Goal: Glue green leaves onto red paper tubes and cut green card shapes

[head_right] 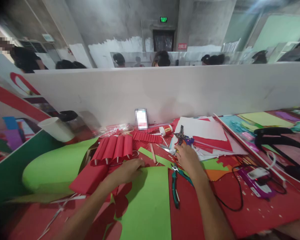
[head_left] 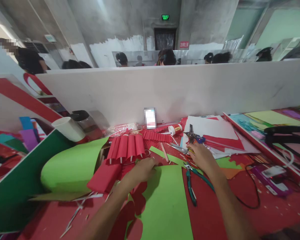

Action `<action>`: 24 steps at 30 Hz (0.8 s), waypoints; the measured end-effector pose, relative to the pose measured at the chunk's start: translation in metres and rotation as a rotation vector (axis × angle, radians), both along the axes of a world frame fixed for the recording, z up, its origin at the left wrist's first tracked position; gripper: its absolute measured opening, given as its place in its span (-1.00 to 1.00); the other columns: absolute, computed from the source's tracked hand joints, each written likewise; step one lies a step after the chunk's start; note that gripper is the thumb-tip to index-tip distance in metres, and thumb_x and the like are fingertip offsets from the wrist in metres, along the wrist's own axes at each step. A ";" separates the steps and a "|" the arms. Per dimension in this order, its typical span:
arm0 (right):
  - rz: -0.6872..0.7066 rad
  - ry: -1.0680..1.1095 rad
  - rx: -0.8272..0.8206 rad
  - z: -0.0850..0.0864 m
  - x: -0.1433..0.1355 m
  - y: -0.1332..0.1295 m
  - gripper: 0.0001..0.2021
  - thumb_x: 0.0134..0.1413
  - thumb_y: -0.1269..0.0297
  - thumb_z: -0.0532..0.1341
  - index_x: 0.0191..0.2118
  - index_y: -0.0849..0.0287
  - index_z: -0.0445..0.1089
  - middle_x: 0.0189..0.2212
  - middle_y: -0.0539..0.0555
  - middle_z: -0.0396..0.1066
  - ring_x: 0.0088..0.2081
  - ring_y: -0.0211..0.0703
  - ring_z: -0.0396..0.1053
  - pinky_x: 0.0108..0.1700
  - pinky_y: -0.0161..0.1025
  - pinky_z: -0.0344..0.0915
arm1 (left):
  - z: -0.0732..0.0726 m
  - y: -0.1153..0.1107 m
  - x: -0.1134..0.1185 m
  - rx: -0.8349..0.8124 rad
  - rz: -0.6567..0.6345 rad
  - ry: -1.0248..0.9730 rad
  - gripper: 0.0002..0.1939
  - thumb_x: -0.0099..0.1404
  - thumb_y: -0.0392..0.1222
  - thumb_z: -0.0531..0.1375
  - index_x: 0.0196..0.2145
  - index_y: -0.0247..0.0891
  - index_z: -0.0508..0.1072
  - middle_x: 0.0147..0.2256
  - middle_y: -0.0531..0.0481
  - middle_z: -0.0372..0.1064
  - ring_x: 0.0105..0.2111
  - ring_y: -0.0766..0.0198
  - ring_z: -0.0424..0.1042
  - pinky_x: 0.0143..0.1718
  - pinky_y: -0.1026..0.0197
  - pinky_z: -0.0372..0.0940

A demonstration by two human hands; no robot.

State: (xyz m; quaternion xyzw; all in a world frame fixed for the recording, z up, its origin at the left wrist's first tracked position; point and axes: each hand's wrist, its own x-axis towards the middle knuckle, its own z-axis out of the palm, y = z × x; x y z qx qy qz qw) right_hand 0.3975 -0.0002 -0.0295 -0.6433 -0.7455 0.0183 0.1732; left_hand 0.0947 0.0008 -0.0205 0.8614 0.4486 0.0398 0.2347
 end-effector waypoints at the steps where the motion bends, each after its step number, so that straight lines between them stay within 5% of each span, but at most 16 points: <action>1: -0.005 -0.037 -0.001 -0.002 0.002 -0.003 -0.70 0.16 0.43 0.25 0.01 0.14 0.49 -0.13 0.22 0.51 -0.11 0.12 0.43 -0.18 -0.15 0.21 | 0.003 0.000 -0.003 -0.012 -0.005 -0.008 -0.87 0.10 -0.41 0.11 -0.44 -0.20 0.32 -0.40 0.02 0.38 -0.40 0.20 0.34 -0.41 0.25 0.04; 10: 0.017 -0.261 0.009 -0.017 -0.004 -0.014 -0.44 0.10 0.56 0.24 0.23 0.10 0.33 -0.05 0.23 0.45 -0.01 0.18 0.33 -0.04 -0.05 0.17 | 0.022 -0.003 -0.043 -0.112 -0.030 -0.108 -0.90 0.26 -0.16 0.13 -0.38 -0.21 0.35 -0.40 0.04 0.37 -0.42 0.23 0.31 -0.42 0.24 0.06; 17: 0.052 -0.259 0.041 -0.002 -0.001 -0.010 -0.50 0.16 0.49 0.22 0.23 0.16 0.31 -0.08 0.27 0.45 -0.06 0.18 0.36 -0.04 -0.04 0.22 | 0.044 -0.003 -0.066 -0.240 -0.049 -0.285 -0.80 0.29 -0.07 0.16 -0.42 -0.21 0.31 -0.46 0.08 0.25 -0.48 0.28 0.21 -0.43 0.26 0.09; 21: 0.044 0.214 0.058 0.014 -0.007 -0.012 -0.56 0.17 0.31 0.27 0.17 0.09 0.31 0.00 0.19 0.44 0.00 0.13 0.38 -0.01 -0.05 0.31 | 0.058 -0.006 -0.079 -0.285 0.033 -0.511 -0.74 0.29 0.00 0.21 -0.43 -0.21 0.33 -0.48 0.11 0.20 -0.49 0.31 0.19 -0.44 0.27 0.14; 24: 0.114 0.684 -0.065 0.022 -0.019 -0.017 -0.54 0.08 0.17 0.37 0.10 0.07 0.34 -0.16 0.08 0.49 -0.19 0.00 0.46 -0.16 -0.13 0.40 | 0.060 -0.007 -0.088 -0.320 0.150 -0.721 -0.73 0.25 0.02 0.27 -0.40 -0.21 0.37 -0.48 0.10 0.23 -0.50 0.32 0.22 -0.47 0.29 0.16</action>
